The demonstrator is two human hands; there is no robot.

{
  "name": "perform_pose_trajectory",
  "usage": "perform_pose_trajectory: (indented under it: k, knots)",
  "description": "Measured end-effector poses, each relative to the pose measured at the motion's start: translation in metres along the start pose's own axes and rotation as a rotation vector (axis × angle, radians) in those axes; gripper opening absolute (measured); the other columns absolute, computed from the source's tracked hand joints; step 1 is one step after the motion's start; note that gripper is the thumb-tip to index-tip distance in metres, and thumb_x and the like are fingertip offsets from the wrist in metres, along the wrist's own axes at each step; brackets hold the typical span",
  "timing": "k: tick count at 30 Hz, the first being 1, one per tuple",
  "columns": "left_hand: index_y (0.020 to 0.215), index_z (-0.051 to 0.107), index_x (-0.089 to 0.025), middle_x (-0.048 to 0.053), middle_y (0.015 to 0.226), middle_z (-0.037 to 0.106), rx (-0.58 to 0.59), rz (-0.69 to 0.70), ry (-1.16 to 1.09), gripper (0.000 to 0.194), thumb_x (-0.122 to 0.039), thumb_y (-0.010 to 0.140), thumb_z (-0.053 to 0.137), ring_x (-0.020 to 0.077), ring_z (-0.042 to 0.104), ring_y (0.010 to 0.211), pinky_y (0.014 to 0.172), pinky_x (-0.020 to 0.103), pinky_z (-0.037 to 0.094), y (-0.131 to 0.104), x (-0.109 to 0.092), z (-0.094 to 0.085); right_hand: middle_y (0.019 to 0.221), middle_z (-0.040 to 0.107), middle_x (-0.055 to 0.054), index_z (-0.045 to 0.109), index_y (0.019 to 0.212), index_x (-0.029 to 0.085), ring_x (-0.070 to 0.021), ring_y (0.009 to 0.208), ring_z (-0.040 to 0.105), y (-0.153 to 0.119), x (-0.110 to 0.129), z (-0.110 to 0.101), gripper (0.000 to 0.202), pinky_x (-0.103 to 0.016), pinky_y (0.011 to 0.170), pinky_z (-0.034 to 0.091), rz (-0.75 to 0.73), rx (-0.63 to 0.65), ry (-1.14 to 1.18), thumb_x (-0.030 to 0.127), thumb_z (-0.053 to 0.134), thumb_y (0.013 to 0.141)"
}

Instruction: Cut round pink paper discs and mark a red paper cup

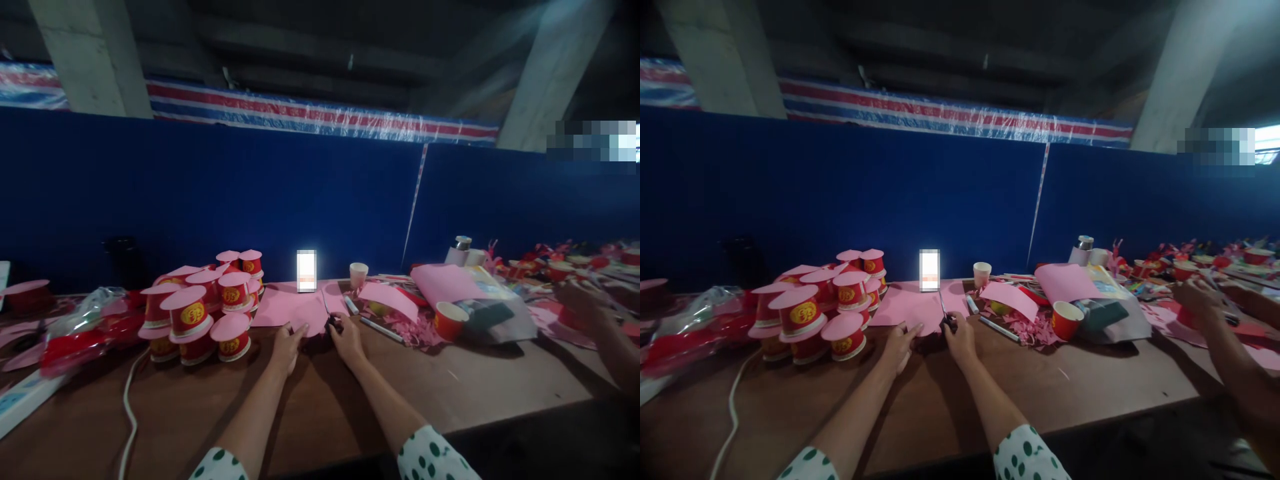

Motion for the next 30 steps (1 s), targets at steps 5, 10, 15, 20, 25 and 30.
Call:
perform_pose_trajectory:
  k: [5, 10, 15, 20, 25, 30]
  knots:
    - [0.081, 0.060, -0.010, 0.004, 0.068, 0.067, -0.055, 0.032, -0.006, 0.037, -0.029, 0.053, 0.076, 0.0159, 0.063, 0.060, 0.059, 0.027, 0.049, 0.003, -0.003, -0.008, 0.073, 0.066, -0.004, 0.055, 0.103, 0.014, -0.0177, 0.067, 0.064, 0.003, -0.001, 0.007, 0.034, -0.026, 0.060, 0.051, 0.041, 0.033, 0.137, 0.026, 0.055, 0.071]
    - [0.079, 0.058, -0.012, 0.001, 0.066, 0.066, -0.118, 0.039, -0.020, 0.034, -0.027, 0.054, 0.075, 0.0129, 0.062, 0.056, 0.053, 0.023, 0.048, 0.004, -0.003, -0.015, 0.062, 0.063, 0.000, 0.053, 0.105, 0.012, -0.0150, 0.055, 0.060, 0.003, -0.004, 0.018, 0.040, -0.022, 0.047, 0.047, 0.101, 0.083, 0.252, 0.034, 0.057, 0.071]
    - [0.077, 0.056, -0.014, 0.001, 0.064, 0.065, -0.161, 0.023, -0.042, 0.030, -0.026, 0.056, 0.074, 0.0136, 0.062, 0.055, 0.052, 0.023, 0.049, 0.003, -0.003, -0.018, 0.057, 0.059, 0.002, 0.054, 0.099, 0.014, -0.0132, 0.052, 0.058, 0.000, -0.004, 0.023, 0.033, -0.020, 0.044, 0.043, 0.126, 0.133, 0.306, 0.032, 0.057, 0.071]
    - [0.079, 0.056, -0.013, 0.001, 0.067, 0.065, -0.178, 0.014, -0.069, 0.028, -0.020, 0.057, 0.073, 0.0121, 0.062, 0.056, 0.050, 0.022, 0.050, 0.004, -0.003, -0.020, 0.060, 0.059, 0.002, 0.055, 0.098, 0.015, -0.0127, 0.055, 0.057, -0.002, -0.005, 0.026, 0.032, -0.019, 0.046, 0.042, 0.131, 0.147, 0.329, 0.030, 0.057, 0.071]
    - [0.075, 0.054, -0.014, -0.001, 0.068, 0.062, -0.200, 0.027, -0.108, 0.024, -0.018, 0.060, 0.072, 0.0091, 0.061, 0.058, 0.056, 0.023, 0.054, 0.005, -0.003, -0.021, 0.062, 0.059, 0.001, 0.055, 0.099, 0.014, -0.0131, 0.056, 0.056, -0.002, -0.006, 0.027, 0.034, -0.020, 0.048, 0.043, 0.136, 0.144, 0.337, 0.031, 0.058, 0.070]
    - [0.075, 0.052, -0.015, -0.003, 0.068, 0.061, -0.192, 0.036, -0.120, 0.025, -0.019, 0.060, 0.072, 0.0081, 0.059, 0.055, 0.054, 0.025, 0.055, 0.006, -0.001, -0.023, 0.061, 0.058, 0.001, 0.055, 0.099, 0.015, -0.0131, 0.056, 0.056, -0.002, -0.007, 0.028, 0.032, -0.021, 0.048, 0.043, 0.140, 0.152, 0.340, 0.029, 0.058, 0.070]
Point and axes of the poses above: each hand's wrist, its own y-axis towards the middle knuckle, its own z-axis out of the palm, x = y × z, the point moved 9 cm from there along y, towards the middle knuckle
